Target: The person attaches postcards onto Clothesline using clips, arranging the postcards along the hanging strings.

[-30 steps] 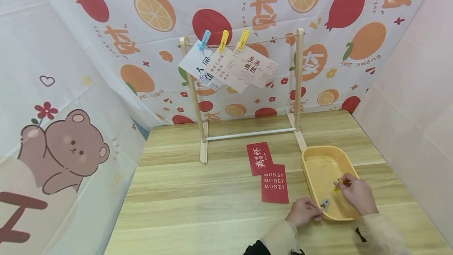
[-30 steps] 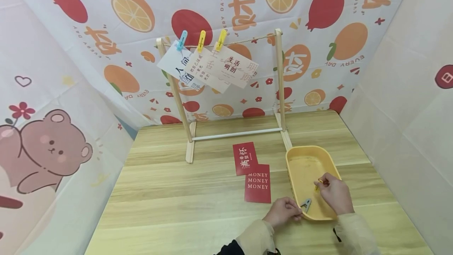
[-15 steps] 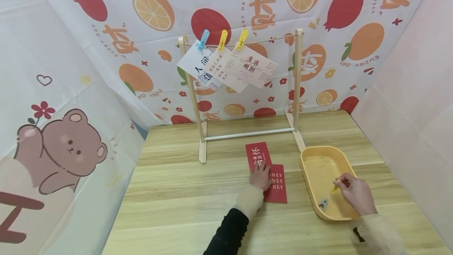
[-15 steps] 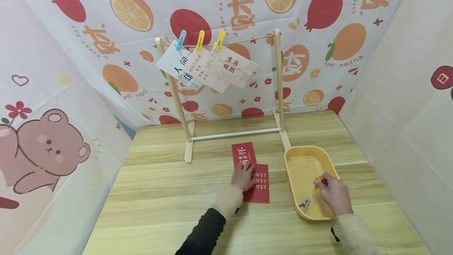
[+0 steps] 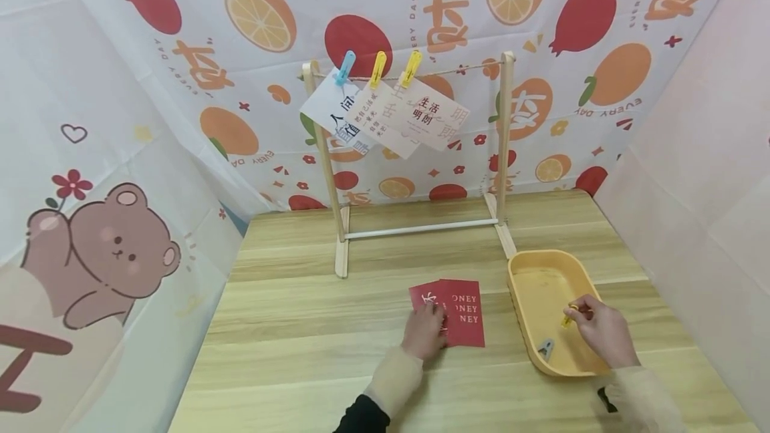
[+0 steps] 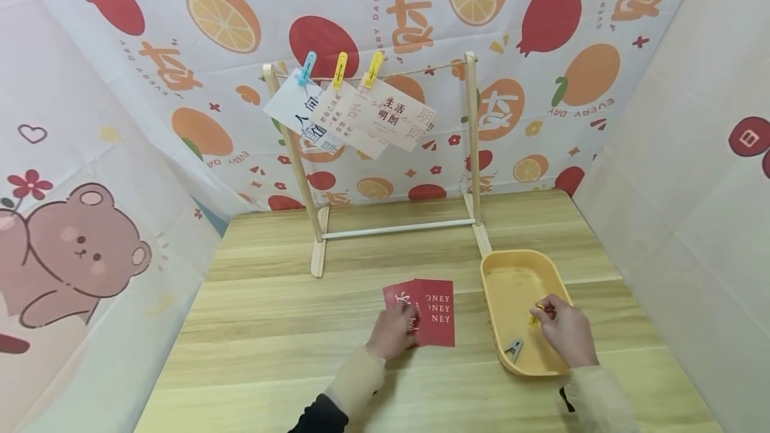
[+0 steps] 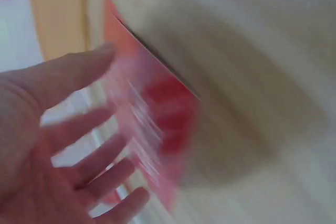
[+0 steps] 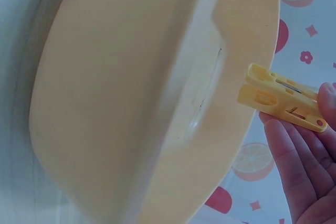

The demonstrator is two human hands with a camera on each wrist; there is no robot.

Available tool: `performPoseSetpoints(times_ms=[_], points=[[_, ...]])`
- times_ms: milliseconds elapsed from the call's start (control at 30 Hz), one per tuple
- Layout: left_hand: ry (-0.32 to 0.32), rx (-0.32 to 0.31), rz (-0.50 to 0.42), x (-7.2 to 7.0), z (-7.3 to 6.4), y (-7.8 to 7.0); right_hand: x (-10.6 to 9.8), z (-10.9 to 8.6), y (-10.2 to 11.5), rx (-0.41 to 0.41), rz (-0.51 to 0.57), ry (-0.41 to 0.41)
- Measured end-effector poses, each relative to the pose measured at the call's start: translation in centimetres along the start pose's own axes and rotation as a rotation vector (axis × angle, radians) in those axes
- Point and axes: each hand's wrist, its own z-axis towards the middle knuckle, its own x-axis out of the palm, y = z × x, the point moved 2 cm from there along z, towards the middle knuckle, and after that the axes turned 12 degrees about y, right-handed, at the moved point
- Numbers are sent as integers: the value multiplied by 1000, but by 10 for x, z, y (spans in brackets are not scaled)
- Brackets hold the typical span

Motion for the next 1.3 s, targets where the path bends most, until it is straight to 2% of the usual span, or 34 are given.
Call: performPoseSetpoints(times_ms=[67, 133, 200, 267, 367, 433, 500, 533, 567, 667, 733, 800, 867, 967, 1033, 1100, 1200, 1233, 1300], points=[[53, -70, -55, -3, 10, 13, 0, 1, 0, 1, 5, 5], [131, -140, -58, -8, 22, 24, 0, 2, 1, -3, 6, 5], [231, -188, -9, -12, 32, 33, 1, 3, 2, -4, 9, 1], [274, -210, 58, -17, 39, 37, 2, 4, 3, -8, 12, 0], [273, -230, 116, -22, 43, 41, 3, 5, 4, -9, 14, 2], [211, -227, 92, -24, 42, 43, 2, 6, 5, -3, 2, 5], [110, -214, -9, -23, 41, 48, -1, 6, 5, -5, -9, 1], [61, -204, -100, -23, 40, 51, -3, 7, 5, -5, -12, -5], [8, -187, -206, -24, 39, 55, -6, 9, 6, -3, -13, -14], [-97, -130, -632, -36, 38, 65, -21, 18, 13, -31, 15, -59], [-131, -114, -900, -56, 40, 69, -35, 30, 23, -84, 42, -119], [-193, -89, -1085, -84, 44, 70, -54, 46, 37, -157, 71, -198], [-261, -47, -1214, -118, 52, 68, -77, 67, 55, -246, 86, -294], [-381, 31, -1347, -175, 64, 62, -115, 105, 87, -317, 131, -401], [-446, 60, -1437, -211, 71, 58, -137, 133, 110, -308, 199, -422], [-512, 68, -1504, -241, 77, 56, -157, 162, 134, -290, 315, -401], [-598, 39, -1558, -272, 84, 52, -178, 201, 169, -256, 488, -333], [-620, 22, -1561, -278, 87, 51, -183, 213, 179, -259, 516, -314], [-656, -6, -1591, -287, 93, 47, -190, 234, 198, -246, 496, -285]])
